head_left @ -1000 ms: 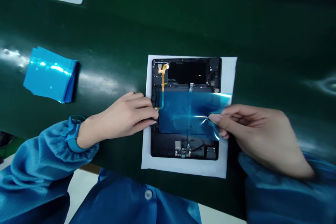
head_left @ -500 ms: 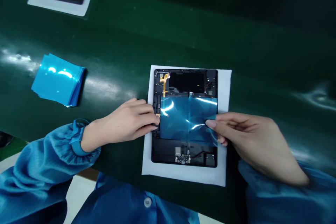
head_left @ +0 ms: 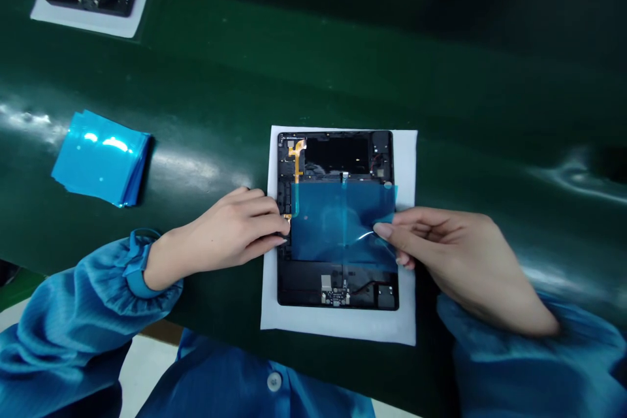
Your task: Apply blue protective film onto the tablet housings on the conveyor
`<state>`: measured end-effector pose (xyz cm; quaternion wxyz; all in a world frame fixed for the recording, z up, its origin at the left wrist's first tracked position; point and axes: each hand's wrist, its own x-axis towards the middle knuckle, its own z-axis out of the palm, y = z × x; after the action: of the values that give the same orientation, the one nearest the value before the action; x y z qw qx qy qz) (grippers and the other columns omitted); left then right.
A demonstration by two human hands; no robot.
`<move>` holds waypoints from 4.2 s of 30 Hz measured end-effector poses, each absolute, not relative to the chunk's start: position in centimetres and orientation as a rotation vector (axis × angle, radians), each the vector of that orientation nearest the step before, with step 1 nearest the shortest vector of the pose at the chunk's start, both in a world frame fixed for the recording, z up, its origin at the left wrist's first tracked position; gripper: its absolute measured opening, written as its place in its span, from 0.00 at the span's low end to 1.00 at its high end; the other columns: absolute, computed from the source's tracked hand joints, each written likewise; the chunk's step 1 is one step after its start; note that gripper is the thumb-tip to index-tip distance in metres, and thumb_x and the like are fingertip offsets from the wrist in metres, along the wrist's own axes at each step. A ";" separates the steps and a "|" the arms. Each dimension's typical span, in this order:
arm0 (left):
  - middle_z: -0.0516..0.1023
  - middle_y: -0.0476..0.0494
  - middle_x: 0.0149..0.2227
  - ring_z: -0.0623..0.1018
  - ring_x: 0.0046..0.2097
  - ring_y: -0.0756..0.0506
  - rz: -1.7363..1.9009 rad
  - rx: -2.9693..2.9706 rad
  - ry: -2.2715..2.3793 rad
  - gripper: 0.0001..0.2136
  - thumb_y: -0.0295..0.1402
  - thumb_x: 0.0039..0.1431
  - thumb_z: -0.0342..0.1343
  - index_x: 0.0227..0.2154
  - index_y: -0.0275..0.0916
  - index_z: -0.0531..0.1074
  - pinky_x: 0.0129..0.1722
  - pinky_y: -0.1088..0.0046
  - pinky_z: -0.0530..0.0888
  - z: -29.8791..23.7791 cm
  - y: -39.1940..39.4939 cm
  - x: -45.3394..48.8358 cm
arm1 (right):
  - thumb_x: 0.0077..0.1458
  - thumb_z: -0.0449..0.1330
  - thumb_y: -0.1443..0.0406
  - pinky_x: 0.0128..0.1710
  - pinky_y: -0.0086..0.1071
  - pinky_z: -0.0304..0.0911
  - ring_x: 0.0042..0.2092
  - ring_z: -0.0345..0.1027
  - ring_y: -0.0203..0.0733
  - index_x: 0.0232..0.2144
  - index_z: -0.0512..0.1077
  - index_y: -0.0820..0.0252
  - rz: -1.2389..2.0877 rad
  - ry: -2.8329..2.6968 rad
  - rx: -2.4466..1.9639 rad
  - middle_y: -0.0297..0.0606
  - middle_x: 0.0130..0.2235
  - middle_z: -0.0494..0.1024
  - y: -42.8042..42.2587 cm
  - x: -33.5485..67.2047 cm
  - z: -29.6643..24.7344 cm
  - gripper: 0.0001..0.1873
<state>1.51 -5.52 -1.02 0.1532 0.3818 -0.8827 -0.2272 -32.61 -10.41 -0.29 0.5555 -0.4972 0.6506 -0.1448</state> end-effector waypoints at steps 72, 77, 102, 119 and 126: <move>0.62 0.23 0.82 0.59 0.84 0.24 -0.560 1.369 -2.546 0.50 0.55 0.67 0.73 0.81 0.36 0.58 0.83 0.35 0.60 -2.1 -7.2 1.9 | 0.78 0.61 0.46 0.30 0.41 0.72 0.33 0.78 0.43 0.71 0.78 0.62 -0.120 0.455 -2.966 0.47 0.71 0.79 -11.4 -29.2 -0.6 0.34; 0.62 0.23 0.82 0.59 0.84 0.22 -0.576 1.385 -2.529 0.51 0.54 0.65 0.75 0.81 0.38 0.58 0.83 0.31 0.59 -2.2 -7.3 1.8 | 0.78 0.62 0.46 0.29 0.42 0.72 0.32 0.78 0.43 0.72 0.78 0.61 -0.101 0.478 -2.948 0.46 0.72 0.77 -10.8 -30.6 -0.7 0.33; 0.78 0.28 0.69 0.81 0.66 0.26 -0.505 1.468 -2.567 0.27 0.49 0.76 0.64 0.68 0.39 0.74 0.66 0.44 0.80 0.5 -11.2 1.3 | 0.79 0.59 0.48 0.36 0.41 0.80 0.41 0.88 0.49 0.70 0.80 0.56 -0.015 0.780 -2.787 0.43 0.68 0.82 -13.0 -36.3 -0.4 0.30; 0.81 0.38 0.46 0.83 0.45 0.39 -0.309 1.484 -2.488 0.11 0.29 0.79 0.52 0.50 0.36 0.80 0.48 0.62 0.78 -0.2 -18.9 -2.9 | 0.61 0.72 0.35 0.34 0.39 0.83 0.30 0.80 0.42 0.56 0.83 0.62 -0.590 1.590 -1.419 0.42 0.39 0.85 -5.9 -36.4 -2.0 0.40; 0.76 0.39 0.53 0.83 0.45 0.42 -0.232 1.564 -2.420 0.13 0.34 0.86 0.47 0.52 0.37 0.77 0.47 0.64 0.78 5.4 -16.5 -1.6 | 0.62 0.69 0.33 0.23 0.31 0.60 0.25 0.62 0.36 0.47 0.84 0.59 -0.534 1.397 -1.396 0.32 0.28 0.73 -8.3 -34.5 -1.3 0.36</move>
<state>-1.63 -16.45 5.38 0.1253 0.5367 -0.8306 -0.0796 -34.52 -8.28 -1.27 0.5207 -0.5825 0.5830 -0.2230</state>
